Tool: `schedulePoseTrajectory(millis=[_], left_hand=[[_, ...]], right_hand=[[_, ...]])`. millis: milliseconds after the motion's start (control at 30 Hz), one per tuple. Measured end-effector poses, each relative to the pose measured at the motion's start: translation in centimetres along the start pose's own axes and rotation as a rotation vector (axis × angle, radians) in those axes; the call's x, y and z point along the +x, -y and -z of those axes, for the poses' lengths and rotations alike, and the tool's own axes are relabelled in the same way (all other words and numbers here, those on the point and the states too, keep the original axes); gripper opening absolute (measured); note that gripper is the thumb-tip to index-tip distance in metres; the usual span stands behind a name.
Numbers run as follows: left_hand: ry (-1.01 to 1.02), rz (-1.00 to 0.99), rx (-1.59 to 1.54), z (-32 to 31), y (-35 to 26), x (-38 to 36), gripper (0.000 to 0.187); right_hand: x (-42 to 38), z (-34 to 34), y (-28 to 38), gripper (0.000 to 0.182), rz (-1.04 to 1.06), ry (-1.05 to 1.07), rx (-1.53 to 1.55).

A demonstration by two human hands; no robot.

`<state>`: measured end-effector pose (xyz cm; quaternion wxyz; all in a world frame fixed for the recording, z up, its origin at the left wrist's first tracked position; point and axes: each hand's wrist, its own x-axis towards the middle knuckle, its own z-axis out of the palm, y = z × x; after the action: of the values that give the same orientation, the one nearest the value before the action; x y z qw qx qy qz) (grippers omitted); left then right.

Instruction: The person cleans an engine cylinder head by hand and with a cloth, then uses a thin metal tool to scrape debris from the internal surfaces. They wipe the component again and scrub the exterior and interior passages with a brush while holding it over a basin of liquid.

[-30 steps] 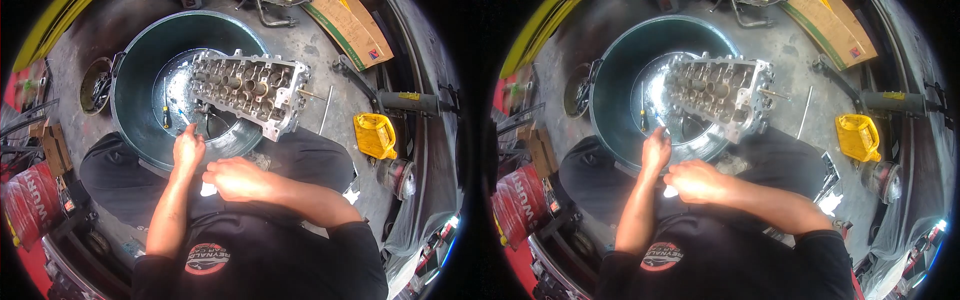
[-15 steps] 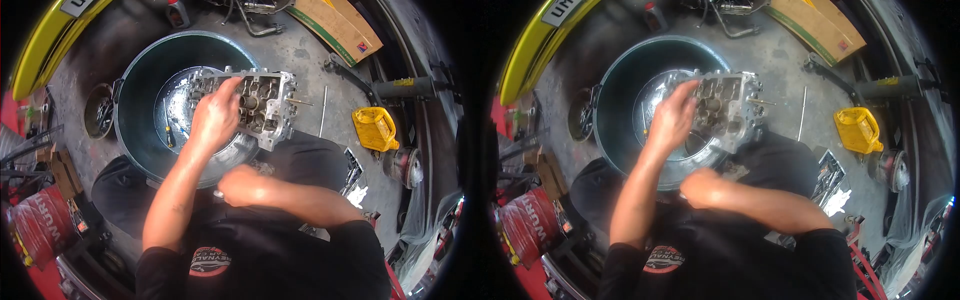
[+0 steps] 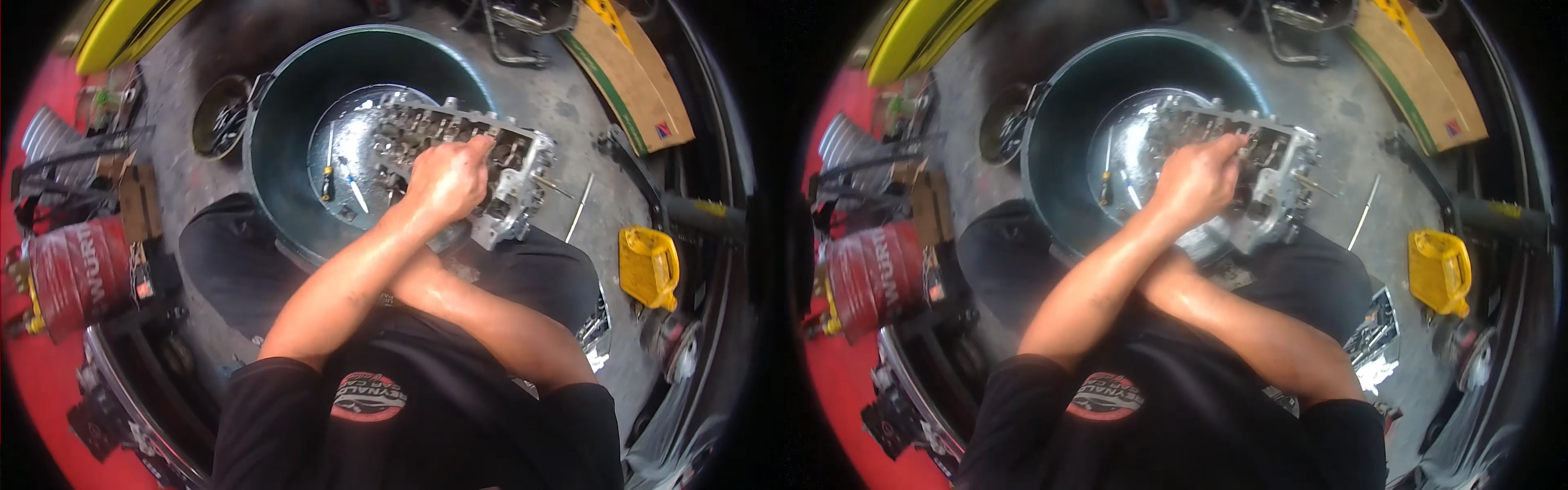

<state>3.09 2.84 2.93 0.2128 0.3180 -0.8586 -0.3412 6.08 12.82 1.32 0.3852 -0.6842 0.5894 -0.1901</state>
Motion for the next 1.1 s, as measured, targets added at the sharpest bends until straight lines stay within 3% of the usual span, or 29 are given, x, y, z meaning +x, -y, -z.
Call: schedulePoseTrajectory(millis=[67,200,267,367,433,467,567,667,733,800,833,867,933,967,1000,1067,1100], left_hand=[[-0.112,0.089,-0.051,0.6,2.0,-3.0,0.031],[-0.116,0.721,0.096,1.4,10.2,-9.8,0.031],[0.215,0.865,0.264,0.1,16.3,-13.1,0.032],[0.505,0.772,0.319,-2.3,20.3,-15.0,0.031],[0.582,0.778,0.336,-3.1,21.0,-14.8,0.035],[0.618,0.780,0.343,-3.4,21.1,-14.6,0.037],[0.583,0.760,0.446,-2.2,20.3,-14.9,0.043],[0.528,0.819,0.428,-1.3,19.5,-14.3,0.043],[0.382,0.637,0.381,-1.9,17.4,-13.5,0.032],[0.187,0.381,0.131,-2.8,14.0,-12.7,0.025],[0.316,0.508,0.024,-2.5,11.0,-11.5,0.037],[0.341,0.508,-0.101,-2.2,8.4,-11.0,0.038],[0.279,0.435,-0.423,-3.8,5.8,-11.4,0.043],[0.299,0.368,-0.549,-4.9,5.3,-11.5,0.040],[0.473,0.580,-0.960,-4.2,3.7,-10.7,0.032],[0.475,0.770,-1.210,-4.7,2.5,-10.2,0.025],[0.460,0.747,-1.289,-4.7,1.8,-10.2,0.025]], right_hand=[[-1.1,0.1,-0.3,0.025,-0.026,0.271,-0.151],[-3.1,-0.3,-0.2,0.018,0.094,0.447,-0.315],[-3.7,0.0,0.3,0.014,0.098,0.429,-0.322],[-3.6,1.8,1.0,0.013,0.131,0.322,-0.226],[-3.8,5.7,0.9,0.010,0.225,0.101,0.023],[-4.3,7.9,1.2,0.010,0.170,-0.075,0.054],[-8.2,13.4,-1.4,0.012,0.093,-0.776,0.058],[-15.4,14.7,-10.1,0.021,-0.560,-1.257,0.277],[-14.2,14.6,-10.6,0.028,-0.624,-1.233,0.095],[-11.4,13.9,-10.5,0.035,-0.594,-1.210,-0.187],[-10.1,13.2,-10.8,0.035,-0.547,-1.180,-0.135],[-9.3,12.5,-11.2,0.034,-0.497,-1.147,-0.084],[-9.7,12.5,-12.5,0.033,-0.661,-1.008,0.020],[-9.8,12.3,-12.7,0.029,-0.636,-1.033,0.081],[-9.5,12.0,-13.0,0.027,-0.566,-1.068,0.074],[-9.5,11.8,-13.3,0.024,-0.434,-1.127,0.062],[-9.3,12.2,-12.3,0.022,-0.441,-1.092,-0.070]])
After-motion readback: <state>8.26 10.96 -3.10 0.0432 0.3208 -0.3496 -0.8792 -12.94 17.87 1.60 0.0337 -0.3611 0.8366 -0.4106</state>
